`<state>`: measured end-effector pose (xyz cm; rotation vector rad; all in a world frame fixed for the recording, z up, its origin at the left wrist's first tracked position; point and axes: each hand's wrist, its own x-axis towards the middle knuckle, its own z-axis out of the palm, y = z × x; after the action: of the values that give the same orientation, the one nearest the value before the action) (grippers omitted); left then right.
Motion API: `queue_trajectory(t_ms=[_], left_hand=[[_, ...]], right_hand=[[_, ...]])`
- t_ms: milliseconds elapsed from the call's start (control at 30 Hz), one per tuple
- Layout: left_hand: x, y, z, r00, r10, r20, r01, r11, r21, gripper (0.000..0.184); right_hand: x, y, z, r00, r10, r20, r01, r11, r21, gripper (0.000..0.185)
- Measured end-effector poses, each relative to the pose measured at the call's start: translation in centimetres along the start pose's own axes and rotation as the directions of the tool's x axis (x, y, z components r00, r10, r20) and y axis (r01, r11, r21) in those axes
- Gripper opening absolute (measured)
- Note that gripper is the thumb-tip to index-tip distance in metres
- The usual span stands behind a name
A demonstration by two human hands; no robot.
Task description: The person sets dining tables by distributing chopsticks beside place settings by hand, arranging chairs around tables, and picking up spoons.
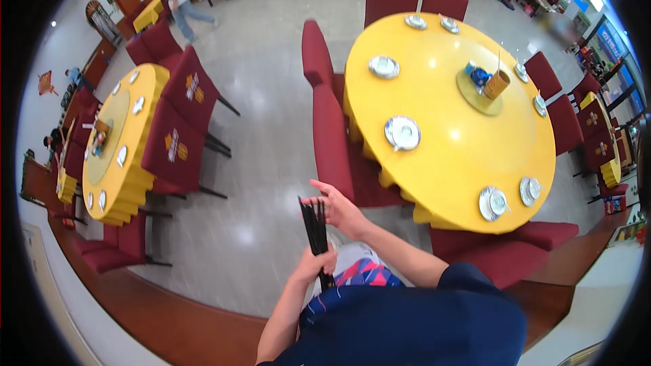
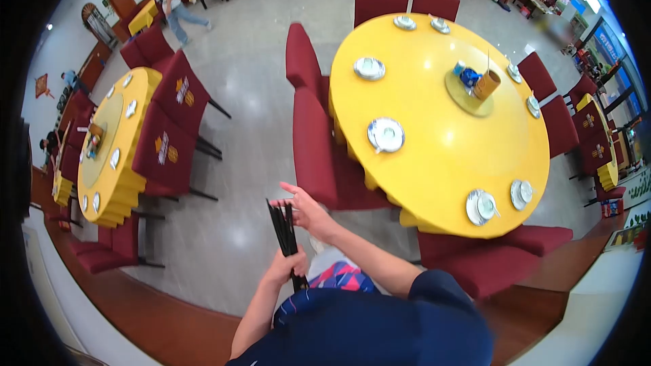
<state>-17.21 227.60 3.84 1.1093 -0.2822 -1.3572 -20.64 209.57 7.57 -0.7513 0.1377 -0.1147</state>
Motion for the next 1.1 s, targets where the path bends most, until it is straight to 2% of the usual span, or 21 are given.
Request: queue_trajectory(t_ms=[67,100,133,167,200,267,333,400,467,500,533,600,667,700,767,800,867,933,1000,1100], left_hand=[[2.1,1.9,-1.7,0.989,-0.075,0.125,0.076,0.997,-0.002,0.032],[2.8,3.0,-2.4,0.967,-0.156,0.201,0.168,0.985,-0.046,0.032],[3.9,3.4,-3.7,0.948,-0.142,0.285,0.177,0.979,-0.1,0.032],[4.5,4.3,-4.8,0.94,-0.121,0.319,0.17,0.977,-0.129,0.032],[5.2,5.1,-5.7,0.929,-0.097,0.357,0.164,0.973,-0.162,0.032],[6.9,5.5,-7.9,0.917,-0.05,0.395,0.144,0.966,-0.213,0.031],[8.6,5.9,-10.0,0.898,-0.01,0.439,0.134,0.959,-0.251,0.03],[10.1,6.5,-12.1,0.932,-0.068,0.357,0.199,0.918,-0.344,0.027],[12.0,7.4,-14.6,0.916,-0.088,0.392,0.229,0.916,-0.329,0.021],[12.9,8.2,-15.5,0.919,-0.157,0.36,0.276,0.911,-0.306,0.019],[13.7,9.2,-16.5,0.918,-0.229,0.323,0.324,0.903,-0.282,0.018],[15.8,11.8,-19.2,0.872,-0.33,0.363,0.415,0.89,-0.189,0.018],[17.1,15.1,-21.7,0.849,-0.4,0.346,0.44,0.897,-0.041,0.019],[17.5,16.8,-23.2,0.843,-0.403,0.356,0.44,0.897,-0.028,0.019],[17.9,19.8,-26.0,0.793,-0.445,0.416,0.436,0.892,0.122,0.019],[17.9,21.0,-27.7,0.785,-0.451,0.424,0.439,0.889,0.133,0.019],[18.2,22.6,-31.2,0.827,-0.348,0.441,0.201,0.917,0.344,0.022],[19.4,24.1,-34.2,0.82,-0.364,0.442,0.213,0.91,0.355,0.027],[20.6,27.2,-35.0,0.835,-0.331,0.44,0.139,0.9,0.414,0.027],[23.9,28.6,-37.1,0.801,-0.309,0.513,0.128,0.925,0.358,0.026]], right_hand=[[4.3,-2.6,1.7,0.999,-0.005,0.05,0.001,0.996,0.084,0.059],[6.1,-3.4,2.8,1.0,0.014,0.009,-0.015,0.993,0.121,0.047],[8.2,-3.4,2.9,1.0,0.007,0.019,-0.01,0.993,0.12,0.047],[9.8,-3.6,3.2,0.996,0.043,0.073,-0.044,0.999,0.009,0.043],[11.2,-3.8,3.4,0.989,0.087,0.118,-0.074,0.991,-0.108,0.046],[13.6,-3.6,3.6,0.991,0.125,0.05,-0.119,0.986,-0.118,0.045],[16.4,-2.9,2.5,0.982,0.181,-0.056,-0.183,0.983,-0.029,0.042],[19.0,-2.4,1.5,0.977,0.169,-0.13,-0.171,0.985,-0.002,0.041],[22.0,-1.3,-0.8,0.929,0.25,-0.271,-0.206,0.962,0.182,0.041],[23.5,-0.9,-1.7,0.909,0.266,-0.32,-0.186,0.947,0.261,0.043],[24.9,-0.5,-2.7,0.91,0.256,-0.327,-0.174,0.95,0.261,0.043],[27.4,-0.5,-3.6,0.888,0.221,-0.403,-0.097,0.947,0.306,0.045],[30.1,-0.6,-3.5,0.861,0.156,-0.484,-0.005,0.954,0.299,0.049],[31.5,-0.7,-3.3,0.859,0.109,-0.5,0.034,0.963,0.268,0.051],[34.1,-1.1,-2.7,0.793,0.053,-0.606,0.124,0.961,0.247,0.054],[35.5,-1.6,-2.3,0.759,0.02,-0.651,0.176,0.956,0.236,0.054],[38.3,-2.3,-1.2,0.74,-0.06,-0.67,0.192,0.974,0.124,0.056],[41.0,-2.5,0.1,0.752,-0.064,-0.656,0.208,0.968,0.144,0.056],[43.3,-3.4,1.4,0.773,-0.118,-0.623,0.242,0.963,0.117,0.053],[46.1,-5.6,3.9,0.729,-0.165,-0.664,0.237,0.971,0.018,0.049]])
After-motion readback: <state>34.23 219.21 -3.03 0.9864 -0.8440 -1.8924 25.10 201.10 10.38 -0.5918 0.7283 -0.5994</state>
